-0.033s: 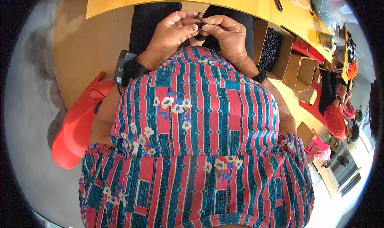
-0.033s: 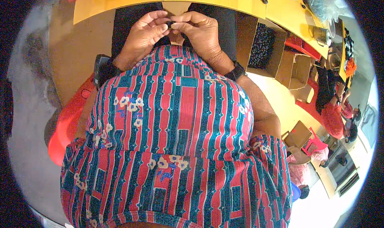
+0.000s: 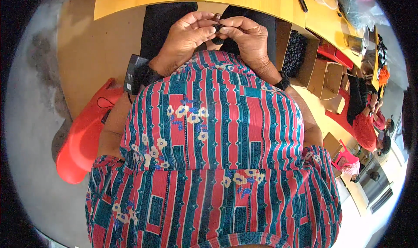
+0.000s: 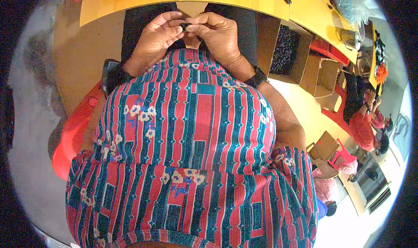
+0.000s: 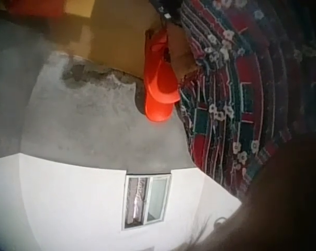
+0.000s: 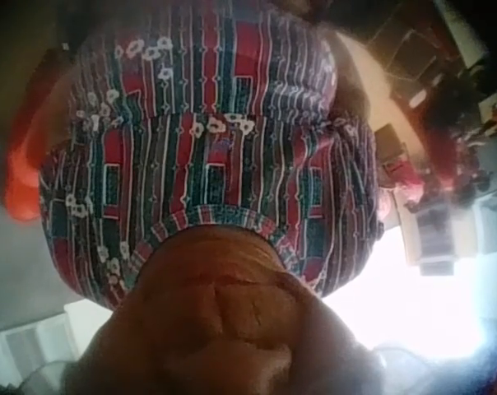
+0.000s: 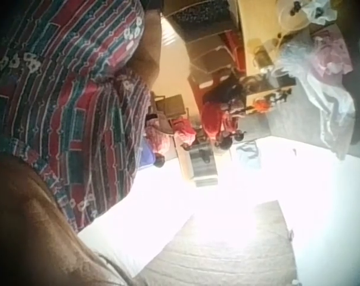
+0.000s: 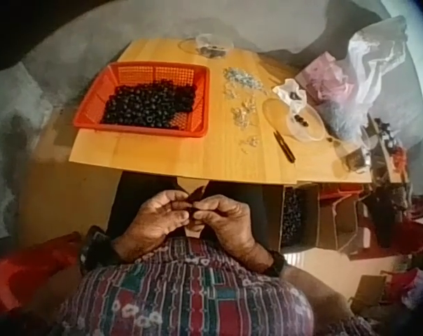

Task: The person assembles small black plastic components by hand at a work table.

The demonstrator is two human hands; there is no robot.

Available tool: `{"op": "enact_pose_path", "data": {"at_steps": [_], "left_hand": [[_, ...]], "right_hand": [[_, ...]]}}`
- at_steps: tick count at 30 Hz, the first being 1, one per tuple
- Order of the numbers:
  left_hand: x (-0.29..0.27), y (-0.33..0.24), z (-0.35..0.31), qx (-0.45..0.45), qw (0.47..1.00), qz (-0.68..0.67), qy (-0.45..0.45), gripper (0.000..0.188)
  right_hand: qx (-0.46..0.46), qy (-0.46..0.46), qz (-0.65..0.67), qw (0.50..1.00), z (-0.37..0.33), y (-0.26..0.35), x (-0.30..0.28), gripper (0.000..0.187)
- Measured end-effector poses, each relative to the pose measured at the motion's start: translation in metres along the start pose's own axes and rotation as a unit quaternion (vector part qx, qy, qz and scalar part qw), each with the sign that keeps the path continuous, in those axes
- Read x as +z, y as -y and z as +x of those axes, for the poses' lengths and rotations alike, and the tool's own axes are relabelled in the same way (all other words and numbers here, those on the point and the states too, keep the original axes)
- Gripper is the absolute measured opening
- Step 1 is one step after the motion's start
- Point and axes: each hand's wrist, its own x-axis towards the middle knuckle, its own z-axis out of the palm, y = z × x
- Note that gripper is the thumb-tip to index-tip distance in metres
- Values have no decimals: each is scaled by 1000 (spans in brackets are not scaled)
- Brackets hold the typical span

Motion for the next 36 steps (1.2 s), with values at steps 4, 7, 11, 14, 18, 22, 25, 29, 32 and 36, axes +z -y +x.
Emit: {"op": "enact_pose_path", "data": {"at_steps": [4, 7, 11, 14, 18, 22, 25, 29, 32, 36], "left_hand": [[-5, 3, 1, -25, 998, -54, 0, 34], [-8, 5, 2, -36, 997, -61, -11, 34], [-2, 3, 0, -28, 998, -50, -10, 34], [2, -1, -1, -28, 998, -45, -15, 32], [9, -5, -4, -20, 996, 72, -43, 30], [11, -5, -5, -18, 996, 69, -46, 29], [11, -6, -5, -14, 997, 51, -52, 29], [8, -3, -4, 2, 996, 60, -61, 29], [8, -2, -3, 8, 997, 68, -48, 28], [10, -4, -3, 29, 994, 90, -58, 27]], "right_hand": [[-28, 15, 12, 999, -2, 1, 3, 8], [-34, 21, 9, 999, -2, 4, 5, 7], [-84, 4, -55, 995, -1, -1, 4, 6], [-66, 7, -24, 998, -2, 2, 5, 6], [-68, 5, -53, 996, -2, 2, 3, 6], [-69, 6, -45, 997, -1, -2, 3, 7], [-62, 6, -42, 997, -1, -1, 2, 7], [-42, 15, -59, 997, 1, -4, -2, 10], [42, 27, -5, 999, 3, -6, -6, 13], [91, 36, 102, 990, 4, -9, -6, 14]]}}
